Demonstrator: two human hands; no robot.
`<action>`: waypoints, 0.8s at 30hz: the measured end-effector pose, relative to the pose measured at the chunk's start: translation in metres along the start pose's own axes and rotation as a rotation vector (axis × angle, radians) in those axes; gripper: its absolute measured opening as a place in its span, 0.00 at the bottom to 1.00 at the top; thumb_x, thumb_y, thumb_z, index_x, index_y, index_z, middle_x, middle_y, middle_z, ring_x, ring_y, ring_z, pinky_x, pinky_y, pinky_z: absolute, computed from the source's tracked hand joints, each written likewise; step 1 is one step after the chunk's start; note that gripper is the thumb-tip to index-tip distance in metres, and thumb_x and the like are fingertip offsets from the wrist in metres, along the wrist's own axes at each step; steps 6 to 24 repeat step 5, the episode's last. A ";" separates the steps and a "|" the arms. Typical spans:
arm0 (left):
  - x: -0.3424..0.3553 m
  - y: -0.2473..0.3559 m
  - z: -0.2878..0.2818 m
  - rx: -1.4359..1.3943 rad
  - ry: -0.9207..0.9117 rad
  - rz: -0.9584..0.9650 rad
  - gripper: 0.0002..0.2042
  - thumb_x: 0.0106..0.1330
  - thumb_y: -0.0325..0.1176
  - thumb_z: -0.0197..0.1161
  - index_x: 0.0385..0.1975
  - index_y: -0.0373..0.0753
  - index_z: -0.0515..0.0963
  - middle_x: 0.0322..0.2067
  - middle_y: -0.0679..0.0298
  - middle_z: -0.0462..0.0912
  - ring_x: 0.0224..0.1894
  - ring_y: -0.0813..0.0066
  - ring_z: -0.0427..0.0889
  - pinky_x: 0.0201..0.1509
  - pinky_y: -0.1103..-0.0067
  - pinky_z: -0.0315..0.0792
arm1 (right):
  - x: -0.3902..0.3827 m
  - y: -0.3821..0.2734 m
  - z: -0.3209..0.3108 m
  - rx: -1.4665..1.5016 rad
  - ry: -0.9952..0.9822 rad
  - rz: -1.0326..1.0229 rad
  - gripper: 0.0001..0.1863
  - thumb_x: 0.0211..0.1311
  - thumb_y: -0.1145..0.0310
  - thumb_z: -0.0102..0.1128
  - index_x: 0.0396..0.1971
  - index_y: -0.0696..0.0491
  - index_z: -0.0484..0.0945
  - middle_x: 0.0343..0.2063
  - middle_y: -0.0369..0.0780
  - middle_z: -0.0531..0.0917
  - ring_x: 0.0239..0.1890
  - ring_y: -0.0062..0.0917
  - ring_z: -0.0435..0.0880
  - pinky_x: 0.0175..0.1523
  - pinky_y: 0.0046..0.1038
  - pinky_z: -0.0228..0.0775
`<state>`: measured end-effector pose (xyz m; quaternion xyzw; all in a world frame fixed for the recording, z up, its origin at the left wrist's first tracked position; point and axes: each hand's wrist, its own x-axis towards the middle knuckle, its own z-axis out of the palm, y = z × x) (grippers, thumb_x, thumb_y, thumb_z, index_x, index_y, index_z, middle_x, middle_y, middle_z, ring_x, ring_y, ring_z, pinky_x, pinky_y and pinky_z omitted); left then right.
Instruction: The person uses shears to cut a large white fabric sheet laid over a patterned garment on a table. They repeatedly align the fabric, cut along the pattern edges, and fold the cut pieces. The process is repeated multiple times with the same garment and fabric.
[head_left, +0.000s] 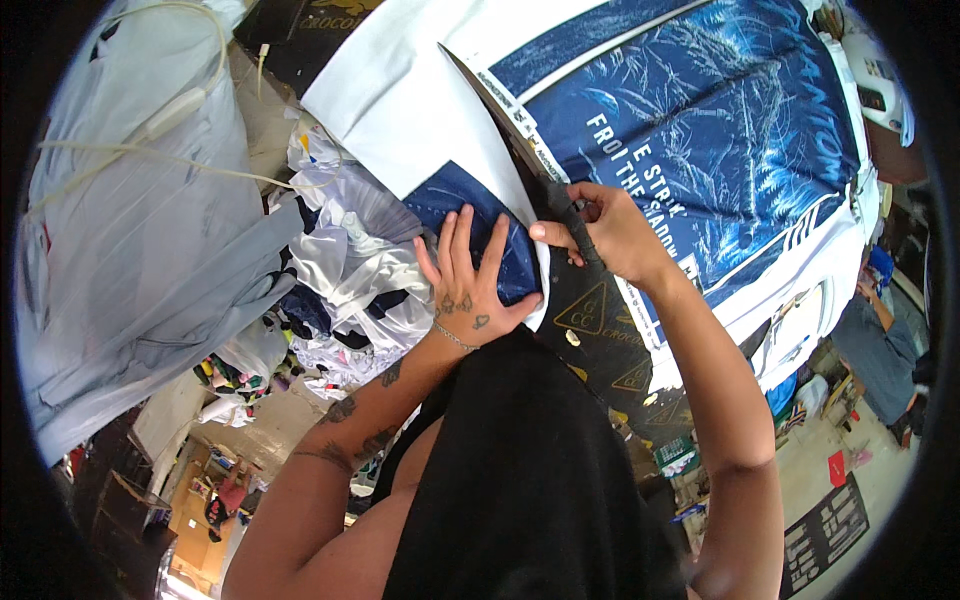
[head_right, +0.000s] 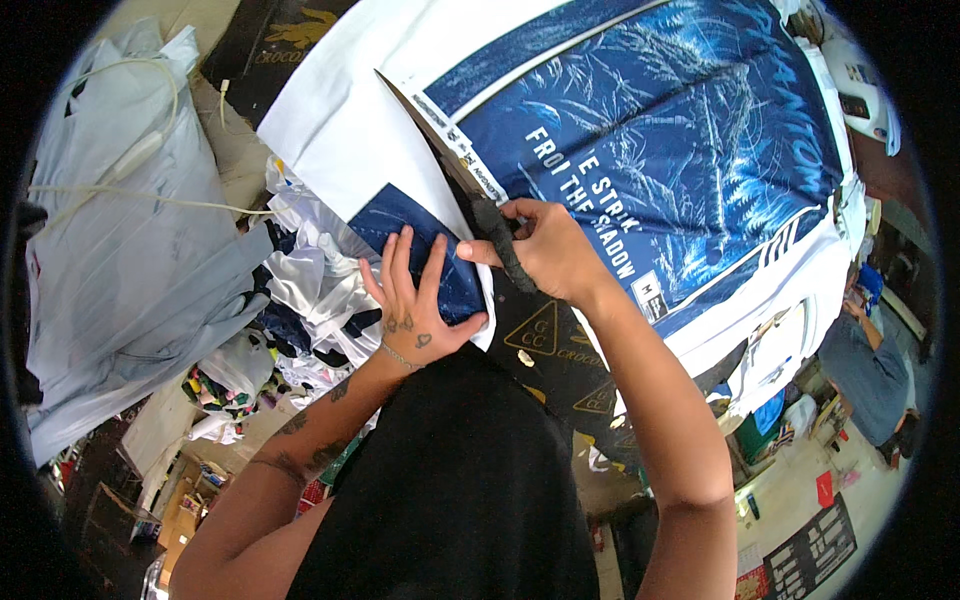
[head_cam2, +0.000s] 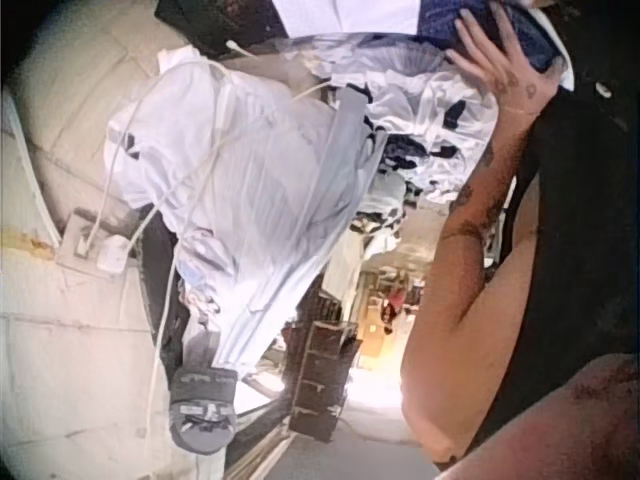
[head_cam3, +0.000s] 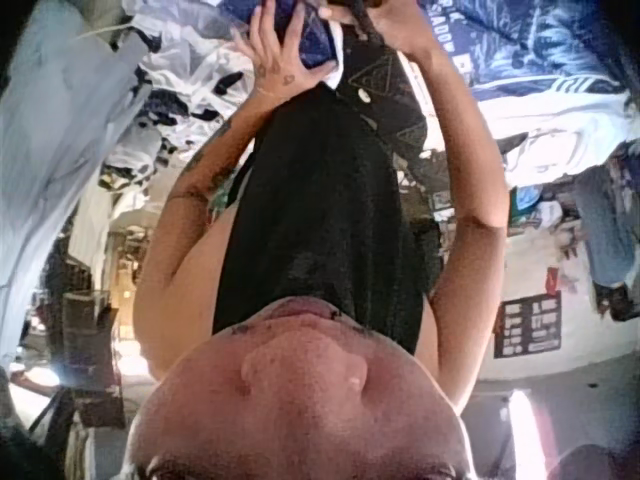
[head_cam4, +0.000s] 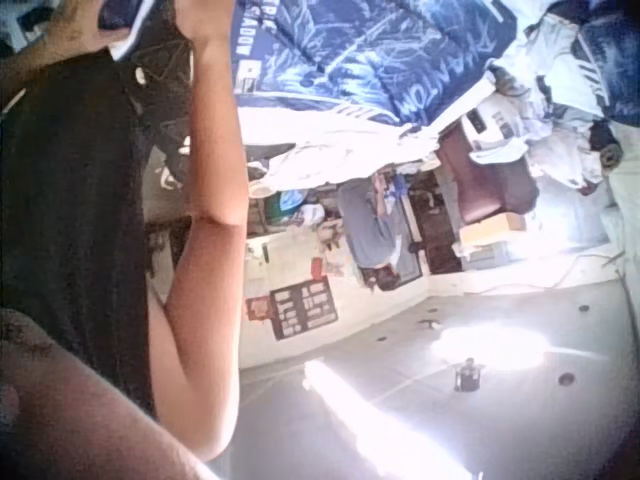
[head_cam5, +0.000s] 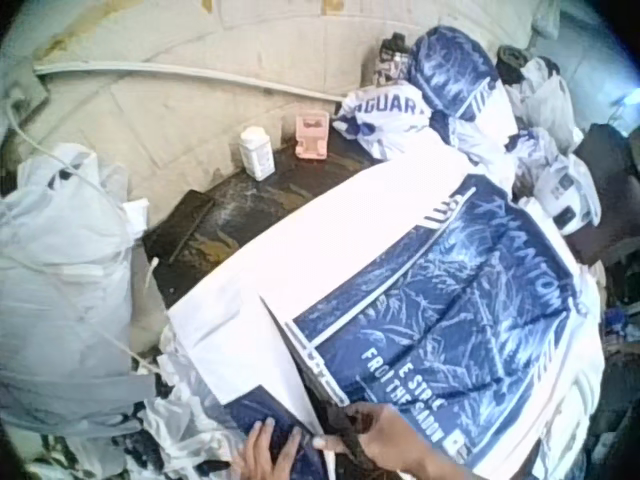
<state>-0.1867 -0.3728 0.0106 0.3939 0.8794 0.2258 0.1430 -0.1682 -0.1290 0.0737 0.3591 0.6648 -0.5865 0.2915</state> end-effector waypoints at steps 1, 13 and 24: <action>-0.005 0.001 0.003 -0.009 -0.002 -0.007 0.53 0.50 0.62 0.75 0.76 0.43 0.64 0.74 0.37 0.54 0.77 0.35 0.49 0.74 0.34 0.31 | 0.001 -0.001 0.000 0.014 -0.003 0.009 0.49 0.44 0.32 0.81 0.47 0.66 0.84 0.32 0.48 0.88 0.36 0.33 0.88 0.44 0.32 0.79; -0.026 0.012 0.024 0.012 0.026 0.027 0.52 0.47 0.65 0.74 0.77 0.54 0.65 0.76 0.39 0.55 0.80 0.43 0.48 0.77 0.37 0.28 | 0.026 -0.014 0.000 -0.139 0.019 -0.131 0.53 0.45 0.28 0.79 0.53 0.66 0.83 0.38 0.53 0.88 0.41 0.40 0.89 0.49 0.35 0.80; -0.026 0.012 0.024 0.012 0.026 0.027 0.52 0.47 0.65 0.74 0.77 0.54 0.65 0.76 0.39 0.55 0.80 0.43 0.48 0.77 0.37 0.28 | 0.026 -0.014 0.000 -0.139 0.019 -0.131 0.53 0.45 0.28 0.79 0.53 0.66 0.83 0.38 0.53 0.88 0.41 0.40 0.89 0.49 0.35 0.80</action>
